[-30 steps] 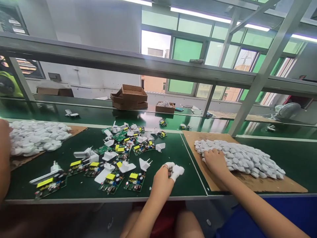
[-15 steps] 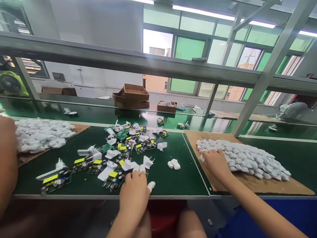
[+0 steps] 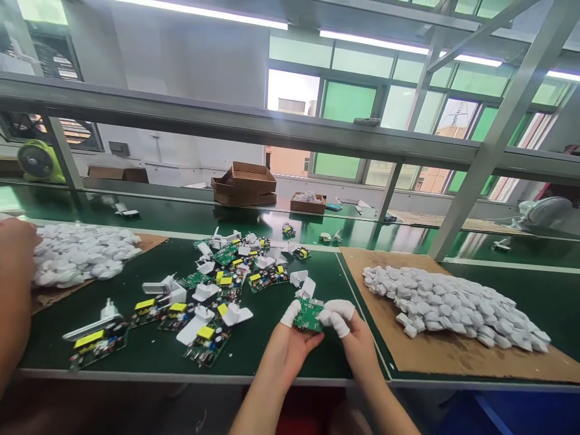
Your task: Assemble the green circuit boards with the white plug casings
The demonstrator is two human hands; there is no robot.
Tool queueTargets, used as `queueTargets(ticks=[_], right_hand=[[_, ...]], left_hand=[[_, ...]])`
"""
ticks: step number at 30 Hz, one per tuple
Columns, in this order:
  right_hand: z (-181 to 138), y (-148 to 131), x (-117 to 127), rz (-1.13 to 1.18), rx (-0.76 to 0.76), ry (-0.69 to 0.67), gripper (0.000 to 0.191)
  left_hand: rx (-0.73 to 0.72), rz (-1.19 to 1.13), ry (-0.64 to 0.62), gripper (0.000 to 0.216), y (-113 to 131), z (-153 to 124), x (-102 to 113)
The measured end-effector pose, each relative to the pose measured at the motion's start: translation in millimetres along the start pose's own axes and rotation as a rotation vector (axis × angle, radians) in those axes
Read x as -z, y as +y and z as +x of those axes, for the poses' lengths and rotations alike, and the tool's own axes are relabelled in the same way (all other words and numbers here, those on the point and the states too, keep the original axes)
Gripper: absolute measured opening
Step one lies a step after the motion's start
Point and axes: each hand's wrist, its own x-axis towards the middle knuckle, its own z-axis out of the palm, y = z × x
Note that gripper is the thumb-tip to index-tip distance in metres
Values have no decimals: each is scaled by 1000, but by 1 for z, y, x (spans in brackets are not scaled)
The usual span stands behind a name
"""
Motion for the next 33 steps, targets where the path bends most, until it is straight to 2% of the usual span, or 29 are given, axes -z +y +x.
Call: queueTargets(ticks=[3,7,10,13,17,23,28,30,33], right_hand=[[-4,4,-3,-141,97,-34,19],[-7,1,-4,-298,188,5,16],[-23,-2,-1,-365,351,30,22],[-45,0,3,-386,466,-33,31],[-62,5,8,-398,376,-43,27],[-61,2,12,-410,309,-83,24],[-35,-4,13,-578,215,-20,27],[-18,-1,11,-701,177,-50,35],[3,7,7,-850,32,-177,45]], left_hand=[[-97,87,-16,25,-10,-1,1],[-125,156,6,24,-13,-4,0],[-211,111,81,23,-11,-1,0],[-229,89,145,24,-9,5,2],[-169,98,99,22,-7,9,4],[-147,93,91,22,-5,4,3],[-132,79,69,20,-5,3,1],[-160,44,106,18,-5,3,1],[-207,-27,195,14,-5,4,1]])
